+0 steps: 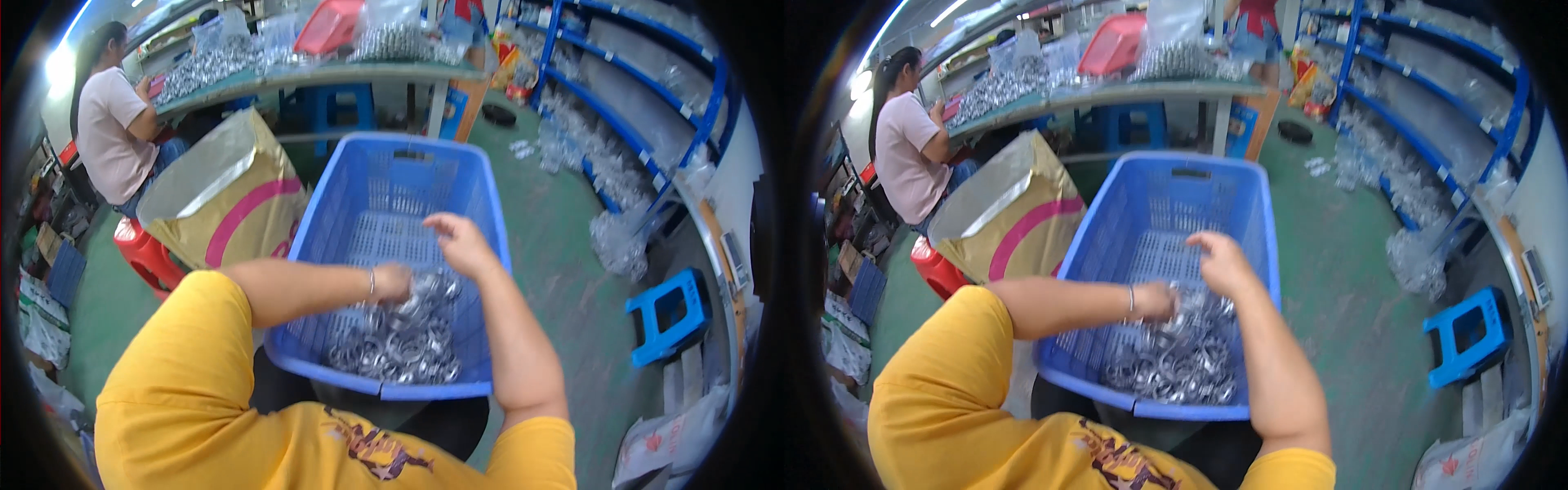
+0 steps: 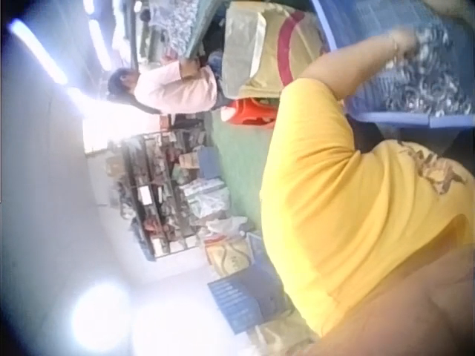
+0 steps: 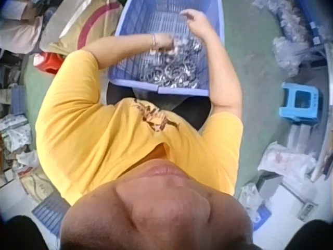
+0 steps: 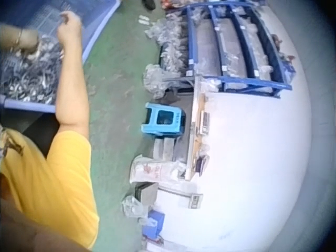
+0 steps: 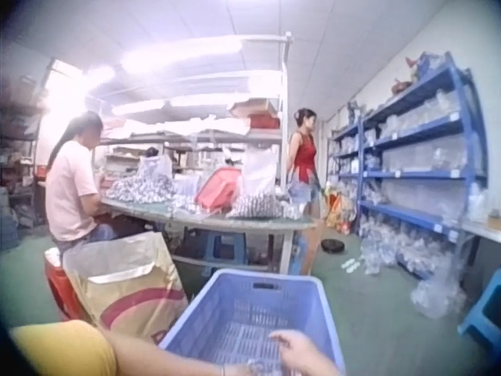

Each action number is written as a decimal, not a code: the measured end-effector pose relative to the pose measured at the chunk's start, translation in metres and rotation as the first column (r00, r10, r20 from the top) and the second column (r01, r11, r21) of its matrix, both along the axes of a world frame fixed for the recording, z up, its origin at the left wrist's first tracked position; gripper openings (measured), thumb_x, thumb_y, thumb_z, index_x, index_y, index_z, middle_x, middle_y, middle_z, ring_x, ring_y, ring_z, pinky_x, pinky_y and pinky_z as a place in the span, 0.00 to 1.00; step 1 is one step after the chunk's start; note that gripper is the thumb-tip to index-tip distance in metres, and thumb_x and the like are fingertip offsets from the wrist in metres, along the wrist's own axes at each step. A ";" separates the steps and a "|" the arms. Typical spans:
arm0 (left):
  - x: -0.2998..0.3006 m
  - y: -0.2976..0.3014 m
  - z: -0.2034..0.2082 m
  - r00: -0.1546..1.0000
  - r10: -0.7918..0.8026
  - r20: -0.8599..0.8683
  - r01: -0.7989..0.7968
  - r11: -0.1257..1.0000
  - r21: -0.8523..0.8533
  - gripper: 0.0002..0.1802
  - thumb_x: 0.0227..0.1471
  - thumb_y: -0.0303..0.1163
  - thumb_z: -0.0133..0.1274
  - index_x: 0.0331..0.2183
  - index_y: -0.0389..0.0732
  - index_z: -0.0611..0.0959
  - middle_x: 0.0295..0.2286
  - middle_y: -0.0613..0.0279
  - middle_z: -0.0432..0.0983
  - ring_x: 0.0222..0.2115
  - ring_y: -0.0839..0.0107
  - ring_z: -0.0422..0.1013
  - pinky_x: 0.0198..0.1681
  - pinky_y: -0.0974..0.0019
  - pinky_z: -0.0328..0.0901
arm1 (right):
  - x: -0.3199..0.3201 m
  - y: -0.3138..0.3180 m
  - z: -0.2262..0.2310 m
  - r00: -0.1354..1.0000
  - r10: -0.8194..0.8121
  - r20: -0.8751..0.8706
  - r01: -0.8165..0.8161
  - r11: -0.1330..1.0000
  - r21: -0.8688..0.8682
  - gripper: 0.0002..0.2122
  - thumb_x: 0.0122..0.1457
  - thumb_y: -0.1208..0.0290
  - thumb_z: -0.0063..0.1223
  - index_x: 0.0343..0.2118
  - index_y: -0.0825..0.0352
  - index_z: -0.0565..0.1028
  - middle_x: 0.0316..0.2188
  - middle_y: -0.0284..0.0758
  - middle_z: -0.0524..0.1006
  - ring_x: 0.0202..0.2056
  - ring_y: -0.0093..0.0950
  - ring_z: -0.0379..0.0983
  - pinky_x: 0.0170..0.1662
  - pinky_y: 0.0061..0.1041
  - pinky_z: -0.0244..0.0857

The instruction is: The person sorts circular metal components by picking them one at a time from a blue plastic basket and placing them into a paper bag.

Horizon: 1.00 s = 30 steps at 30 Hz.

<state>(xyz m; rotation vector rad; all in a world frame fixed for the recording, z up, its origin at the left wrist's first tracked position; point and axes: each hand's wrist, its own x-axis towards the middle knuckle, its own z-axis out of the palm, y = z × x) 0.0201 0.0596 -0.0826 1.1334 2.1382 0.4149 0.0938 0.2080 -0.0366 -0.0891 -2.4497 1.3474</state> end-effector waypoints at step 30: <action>-0.001 -0.050 0.068 0.569 -0.039 0.822 -0.642 0.604 0.473 0.16 0.50 0.32 0.48 0.39 0.33 0.70 0.31 0.53 0.73 0.34 0.68 0.72 0.36 0.73 0.68 | 0.019 -0.009 0.030 0.991 0.127 0.046 -0.076 0.808 -0.584 0.15 0.56 0.62 0.44 0.42 0.66 0.68 0.27 0.30 0.72 0.23 0.18 0.68 0.22 0.14 0.58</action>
